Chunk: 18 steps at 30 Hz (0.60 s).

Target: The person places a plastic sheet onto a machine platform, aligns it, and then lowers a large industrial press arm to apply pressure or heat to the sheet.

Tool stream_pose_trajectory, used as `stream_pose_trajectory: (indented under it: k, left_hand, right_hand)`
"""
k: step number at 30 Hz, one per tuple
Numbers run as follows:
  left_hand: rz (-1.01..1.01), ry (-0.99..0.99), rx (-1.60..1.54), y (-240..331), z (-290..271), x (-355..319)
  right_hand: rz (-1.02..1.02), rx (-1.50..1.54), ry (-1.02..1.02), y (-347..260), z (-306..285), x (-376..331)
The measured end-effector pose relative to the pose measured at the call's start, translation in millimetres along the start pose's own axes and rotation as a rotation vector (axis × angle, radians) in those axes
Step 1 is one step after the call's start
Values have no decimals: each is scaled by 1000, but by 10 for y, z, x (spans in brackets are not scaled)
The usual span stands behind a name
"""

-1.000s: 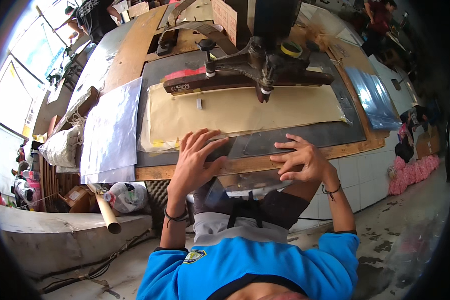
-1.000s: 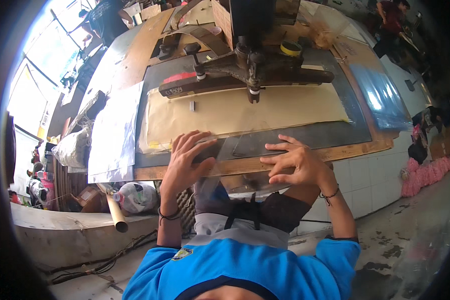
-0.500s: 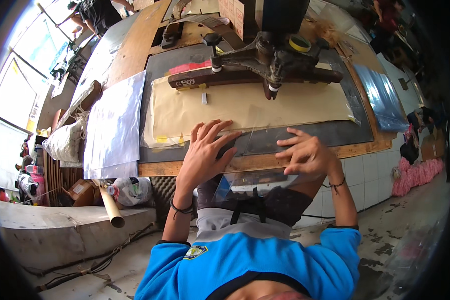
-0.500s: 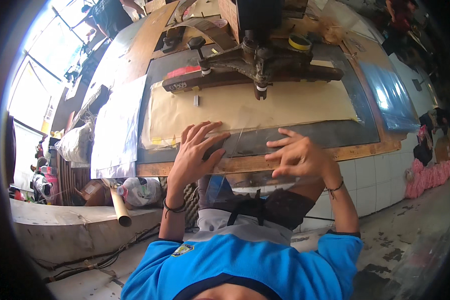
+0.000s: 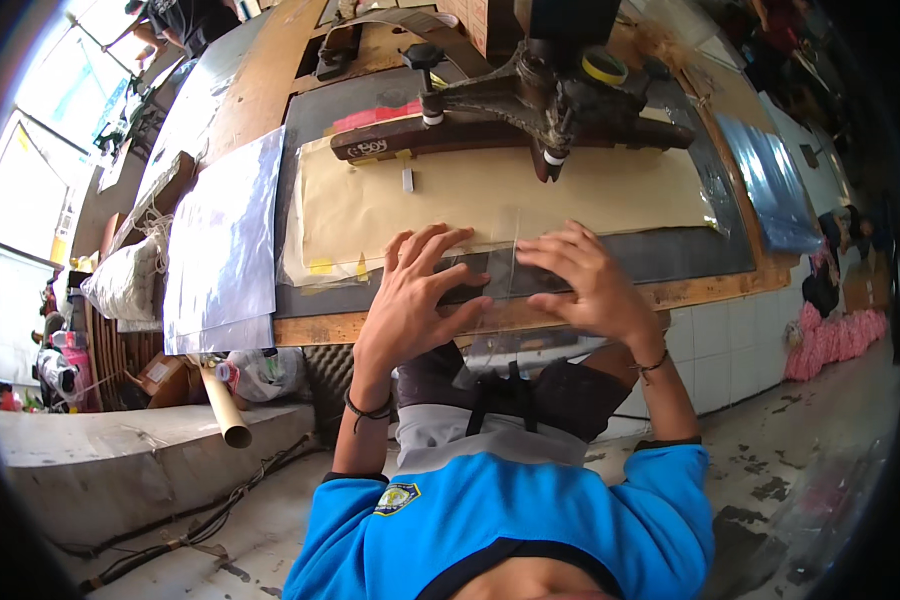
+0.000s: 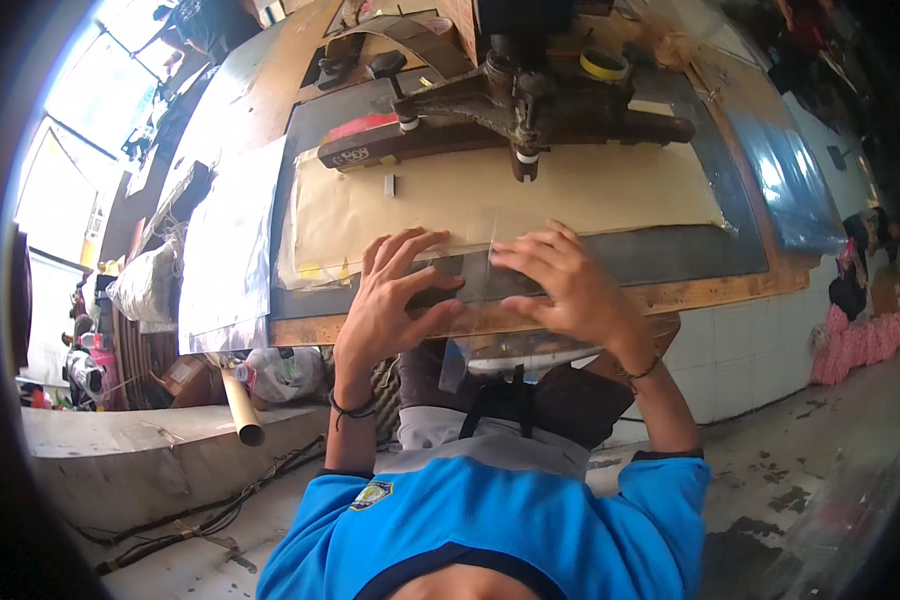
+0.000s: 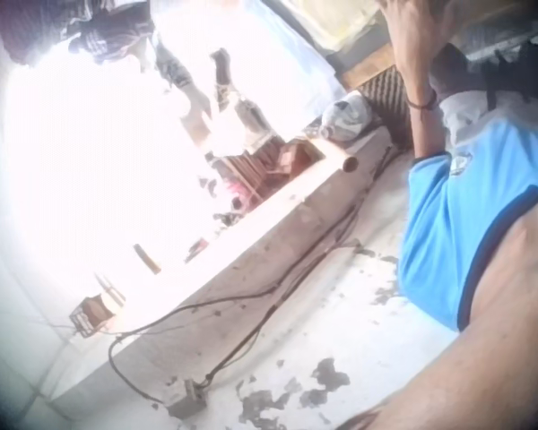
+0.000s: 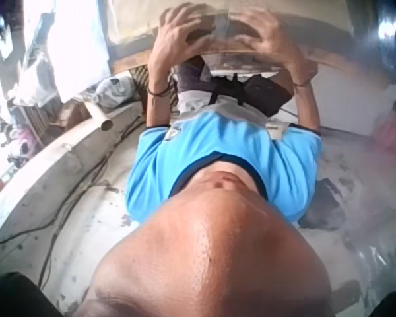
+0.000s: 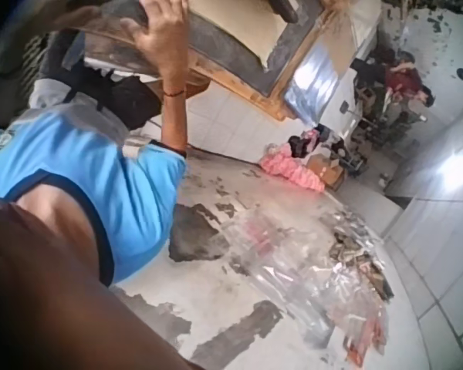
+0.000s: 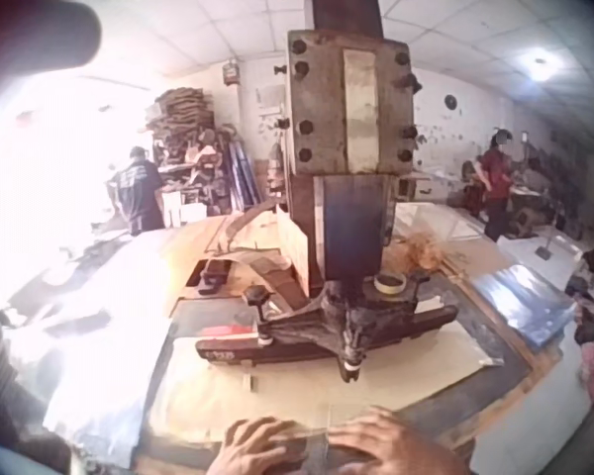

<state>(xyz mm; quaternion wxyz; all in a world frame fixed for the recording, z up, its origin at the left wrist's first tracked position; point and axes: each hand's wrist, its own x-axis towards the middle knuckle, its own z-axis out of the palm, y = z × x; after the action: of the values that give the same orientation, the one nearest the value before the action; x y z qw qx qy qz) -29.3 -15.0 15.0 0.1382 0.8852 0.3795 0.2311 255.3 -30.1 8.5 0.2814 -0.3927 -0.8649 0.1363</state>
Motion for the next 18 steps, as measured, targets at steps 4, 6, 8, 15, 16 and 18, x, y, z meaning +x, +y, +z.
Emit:
stream_pose_trajectory:
  k: [4, 6, 8, 15, 16, 18]
  left_hand:
    - [2, -12, -22, 35, 124, 127]
    - [10, -53, 36, 60, 190, 185]
    - [15, -96, 110, 49, 209, 187]
    - [9, -101, 125, 44, 242, 190]
    - [11, -101, 118, 53, 233, 195]
    - [2, -103, 115, 76, 215, 200]
  right_hand:
    - [86, 27, -26, -144, 98, 30]
    - [82, -18, -38, -88, 122, 12]
    - [50, -170, -50, -76, 137, 11]
    - [70, -179, -109, -91, 133, 41]
    - [73, -173, -111, -94, 132, 47]
    - [79, -164, -108, -95, 136, 53]
